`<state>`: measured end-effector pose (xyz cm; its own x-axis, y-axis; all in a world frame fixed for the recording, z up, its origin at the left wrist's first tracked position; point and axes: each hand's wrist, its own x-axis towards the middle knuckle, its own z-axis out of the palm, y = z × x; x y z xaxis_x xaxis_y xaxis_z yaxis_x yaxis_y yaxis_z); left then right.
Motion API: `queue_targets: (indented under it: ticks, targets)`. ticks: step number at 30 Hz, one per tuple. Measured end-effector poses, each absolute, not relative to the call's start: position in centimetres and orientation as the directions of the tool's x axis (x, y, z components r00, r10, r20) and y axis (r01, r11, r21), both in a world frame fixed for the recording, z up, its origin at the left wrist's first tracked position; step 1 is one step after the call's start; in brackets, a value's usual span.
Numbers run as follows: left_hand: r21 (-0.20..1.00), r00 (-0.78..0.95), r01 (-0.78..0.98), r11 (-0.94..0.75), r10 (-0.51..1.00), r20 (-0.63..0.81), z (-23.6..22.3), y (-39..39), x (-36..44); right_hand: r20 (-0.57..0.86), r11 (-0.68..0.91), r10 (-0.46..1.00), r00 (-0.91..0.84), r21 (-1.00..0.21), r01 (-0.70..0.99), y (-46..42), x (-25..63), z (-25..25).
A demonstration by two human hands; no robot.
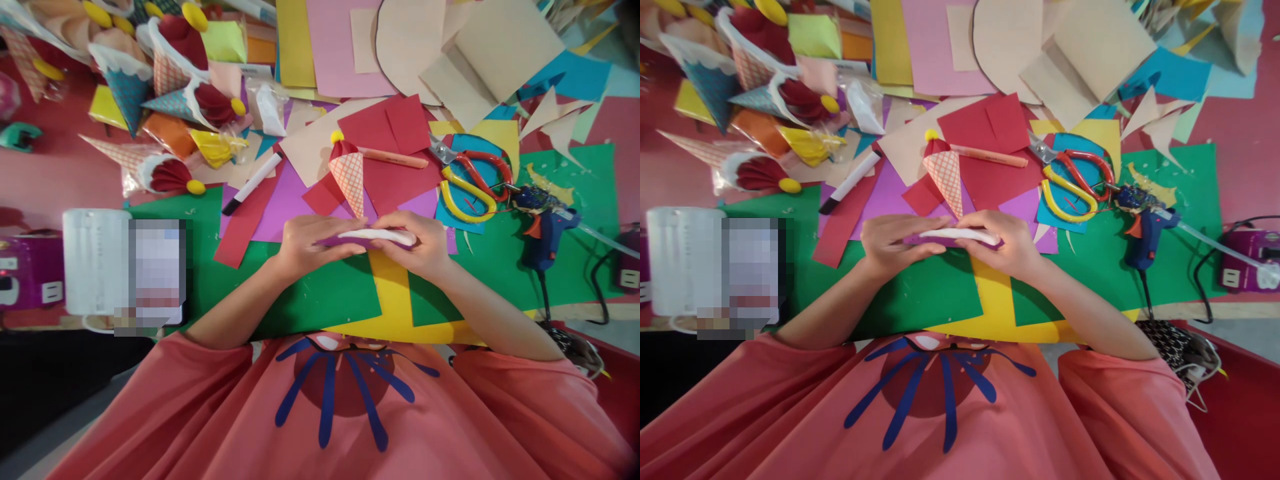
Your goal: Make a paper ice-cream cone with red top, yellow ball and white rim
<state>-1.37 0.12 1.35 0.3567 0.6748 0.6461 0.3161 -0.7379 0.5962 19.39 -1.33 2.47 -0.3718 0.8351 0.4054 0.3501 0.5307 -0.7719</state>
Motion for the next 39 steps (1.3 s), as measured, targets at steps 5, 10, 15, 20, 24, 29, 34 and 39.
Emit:
queue_targets:
  ticks: [5,10,15,20,24,29,34,39]
  targets:
    - [0.578,0.376,0.28,-0.766,0.642,0.668,1.21,0.04,-1.1,0.403,0.535,0.83,-0.386,-0.771,0.345,-1.3,19.45,2.37]
    - [0.571,0.359,0.351,-0.742,0.67,0.65,1.48,-0.02,-1.11,0.429,0.545,0.825,-0.367,-0.777,0.315,-1.16,19.46,2.19]
    - [0.613,0.353,0.393,-0.686,0.728,0.588,1.39,-0.12,-1.36,0.431,0.554,0.816,-0.385,-0.774,0.307,-1.05,19.47,2.35]
    - [0.695,0.316,0.365,-0.62,0.784,0.534,1.44,-0.07,-1.46,0.426,0.521,0.848,-0.315,-0.779,0.35,-0.94,19.56,2.55]
    - [0.707,0.298,0.354,-0.612,0.79,0.535,1.69,0.12,-1.45,0.455,0.525,0.848,-0.272,-0.79,0.317,-0.77,19.6,2.36]
    - [0.682,0.289,0.359,-0.637,0.771,0.568,1.79,0.23,-1.5,0.43,0.497,0.866,-0.256,-0.799,0.338,-0.81,19.7,2.08]
    - [0.685,0.294,0.342,-0.643,0.766,0.572,1.91,0.23,-1.79,0.419,0.486,0.869,-0.263,-0.82,0.303,-0.83,19.76,2.19]
    - [0.701,0.335,0.296,-0.649,0.758,0.56,1.7,0.12,-1.71,0.426,0.491,0.867,-0.259,-0.822,0.288,-0.87,19.7,2.33]
